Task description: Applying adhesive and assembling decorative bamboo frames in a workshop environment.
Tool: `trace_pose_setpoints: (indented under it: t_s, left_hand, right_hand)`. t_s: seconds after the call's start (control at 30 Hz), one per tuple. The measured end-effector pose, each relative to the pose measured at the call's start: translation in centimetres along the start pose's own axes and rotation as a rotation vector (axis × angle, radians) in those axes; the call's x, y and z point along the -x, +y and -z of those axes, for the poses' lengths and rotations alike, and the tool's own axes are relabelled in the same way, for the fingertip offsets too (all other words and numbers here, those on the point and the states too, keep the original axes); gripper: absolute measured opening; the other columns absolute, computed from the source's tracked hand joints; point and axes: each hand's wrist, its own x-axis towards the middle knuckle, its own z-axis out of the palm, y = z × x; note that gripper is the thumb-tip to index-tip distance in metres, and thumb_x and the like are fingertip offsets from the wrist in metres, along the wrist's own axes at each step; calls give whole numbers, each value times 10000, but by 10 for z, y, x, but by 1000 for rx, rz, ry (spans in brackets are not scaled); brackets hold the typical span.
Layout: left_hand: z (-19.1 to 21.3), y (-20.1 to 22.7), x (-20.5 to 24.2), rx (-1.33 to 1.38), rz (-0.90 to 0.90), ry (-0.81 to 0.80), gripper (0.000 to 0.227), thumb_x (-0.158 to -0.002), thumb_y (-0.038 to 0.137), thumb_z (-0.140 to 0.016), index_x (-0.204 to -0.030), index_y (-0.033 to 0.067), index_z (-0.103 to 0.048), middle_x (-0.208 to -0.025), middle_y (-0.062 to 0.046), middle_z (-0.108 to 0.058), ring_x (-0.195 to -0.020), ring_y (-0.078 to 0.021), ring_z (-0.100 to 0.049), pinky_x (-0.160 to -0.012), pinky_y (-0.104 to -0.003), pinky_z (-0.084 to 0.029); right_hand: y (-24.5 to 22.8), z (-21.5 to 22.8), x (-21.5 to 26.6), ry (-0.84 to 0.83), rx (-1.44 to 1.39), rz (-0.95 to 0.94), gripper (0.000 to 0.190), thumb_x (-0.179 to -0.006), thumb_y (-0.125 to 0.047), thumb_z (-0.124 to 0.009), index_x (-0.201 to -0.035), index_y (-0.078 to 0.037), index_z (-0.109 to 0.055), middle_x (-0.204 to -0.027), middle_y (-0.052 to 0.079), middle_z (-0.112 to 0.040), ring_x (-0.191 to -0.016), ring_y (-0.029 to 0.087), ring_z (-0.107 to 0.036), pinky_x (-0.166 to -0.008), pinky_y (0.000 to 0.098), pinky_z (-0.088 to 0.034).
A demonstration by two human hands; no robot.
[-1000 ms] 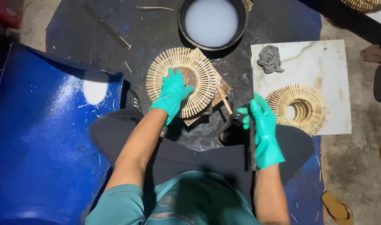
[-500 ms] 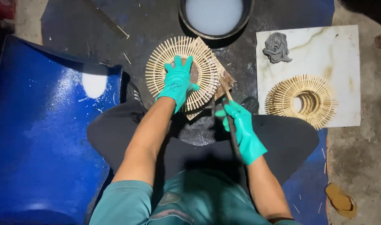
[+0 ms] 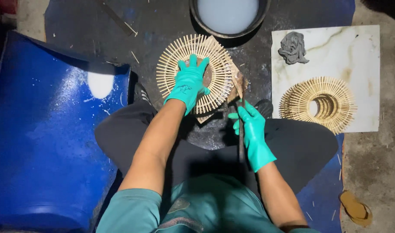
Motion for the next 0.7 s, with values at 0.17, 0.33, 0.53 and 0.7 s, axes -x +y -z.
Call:
trace_pose_setpoints:
  t_s: [0.17,0.33,0.53,0.7]
  left_hand:
    - [-3,-1,-2,-11,-14,-10,1231,-553,327,-994,-1571,436,-310,-1660,-67,-178,-1462,-562,-186,-1080,-677,-410]
    - [-71,-28,-33,-82,-89,46,1258,-569,329,-988,-1604,464,-286,-1699,-77,-87,-1449,-605,-141,-1071,-720,-385]
    - [10,25,9,41,147,-121,1102,-689,421,-923,-1567,516,-263,-1717,-63,-16,-1472,-605,-99,-1024,-781,-398]
    - [-8,11,-5,50,117,-68,1208,-621,399,-971,-1575,480,-236,-1705,-36,-60,-1458,-596,-134,-1029,-763,-399]
  right_hand:
    - [1,1,1,14,7,15,414,-982,-170,-614,-1386,-81,-600,-819,134,-741,-448,133,-547,-380,281,-423]
    - [12,4,7,-23,49,39,375,-999,-190,-624,-1347,-48,-633,-817,114,-741,-464,120,-564,-391,274,-436]
    - [7,2,-4,5,-3,31,343,-988,-201,-630,-1306,-72,-637,-790,106,-736,-440,127,-553,-377,279,-426]
    - [9,5,-9,-1,-1,26,341,-995,-191,-633,-1309,-58,-642,-797,107,-740,-445,122,-551,-378,277,-428]
